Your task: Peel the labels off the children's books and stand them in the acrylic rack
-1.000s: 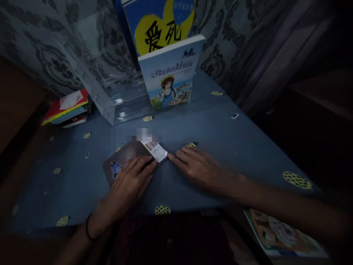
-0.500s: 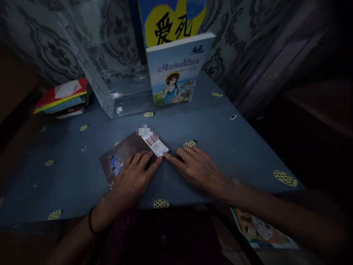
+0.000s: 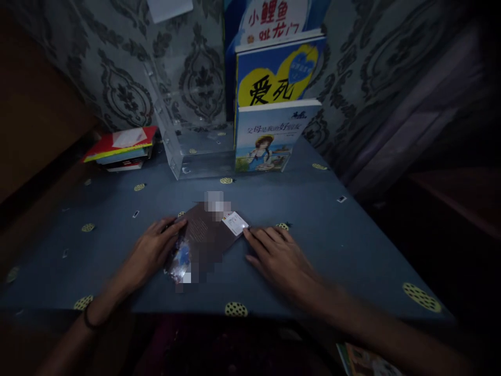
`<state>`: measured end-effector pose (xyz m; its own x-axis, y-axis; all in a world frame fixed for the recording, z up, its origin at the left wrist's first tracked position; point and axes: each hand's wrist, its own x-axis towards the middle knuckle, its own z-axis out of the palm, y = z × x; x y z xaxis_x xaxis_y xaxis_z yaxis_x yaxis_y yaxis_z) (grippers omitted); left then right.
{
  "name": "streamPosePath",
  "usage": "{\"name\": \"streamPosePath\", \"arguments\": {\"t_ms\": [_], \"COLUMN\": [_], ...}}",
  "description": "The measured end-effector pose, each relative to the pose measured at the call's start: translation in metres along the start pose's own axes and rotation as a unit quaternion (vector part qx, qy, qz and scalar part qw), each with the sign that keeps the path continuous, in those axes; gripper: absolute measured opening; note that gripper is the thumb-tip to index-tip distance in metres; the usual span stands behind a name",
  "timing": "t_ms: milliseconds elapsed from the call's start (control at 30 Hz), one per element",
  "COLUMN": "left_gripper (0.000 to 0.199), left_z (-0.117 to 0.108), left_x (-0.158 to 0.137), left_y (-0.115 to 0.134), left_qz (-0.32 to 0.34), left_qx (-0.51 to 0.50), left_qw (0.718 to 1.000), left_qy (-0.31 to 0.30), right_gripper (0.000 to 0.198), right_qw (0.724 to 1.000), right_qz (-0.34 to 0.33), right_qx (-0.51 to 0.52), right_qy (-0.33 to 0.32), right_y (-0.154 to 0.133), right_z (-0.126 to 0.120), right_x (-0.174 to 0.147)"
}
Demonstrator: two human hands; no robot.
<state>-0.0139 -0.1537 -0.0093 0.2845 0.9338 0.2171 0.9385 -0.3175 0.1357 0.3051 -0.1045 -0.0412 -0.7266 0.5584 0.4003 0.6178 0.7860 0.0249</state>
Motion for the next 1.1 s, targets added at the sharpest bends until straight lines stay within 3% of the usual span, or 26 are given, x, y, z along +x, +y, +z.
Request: {"name": "streamPosePath", "arguments": {"t_ms": [267, 400, 500, 700, 900, 1100], "left_gripper": [0.043, 0.042, 0.036, 0.037, 0.033, 0.025], "left_z": [0.001, 0.006, 0.007, 0.011, 0.012, 0.006], "left_x": [-0.017, -0.018, -0.016, -0.011, 0.001, 0.012], "left_y": [0.021, 0.028, 0.04, 0.075, 0.085, 0.09], "left_qz": [-0.045, -0.068, -0.065, 0.084, 0.124, 0.174], "left_qx": [0.051, 0.088, 0.106, 0.012, 0.072, 0.115], "left_qw": [0.997, 0.993, 0.991, 0.996, 0.989, 0.976], "left_qy": [0.028, 0.044, 0.043, 0.015, 0.039, 0.056], "right_gripper": [0.043, 0.043, 0.044, 0.043, 0.039, 0.04], "right_qw": [0.99, 0.985, 0.984, 0.983, 0.974, 0.954], "right_qz": [0.017, 0.007, 0.008, 0.003, -0.045, -0.124], "right_qx": [0.106, 0.146, 0.161, 0.182, 0.222, 0.271], "right_qy": [-0.092, -0.088, -0.072, -0.037, 0.022, 0.019], "right_y": [0.04, 0.051, 0.051, 0.054, 0.047, 0.026], "right_z": [0.022, 0.038, 0.045, 0.053, 0.059, 0.04], "right_x": [0.08, 0.105, 0.107, 0.101, 0.09, 0.064]}}
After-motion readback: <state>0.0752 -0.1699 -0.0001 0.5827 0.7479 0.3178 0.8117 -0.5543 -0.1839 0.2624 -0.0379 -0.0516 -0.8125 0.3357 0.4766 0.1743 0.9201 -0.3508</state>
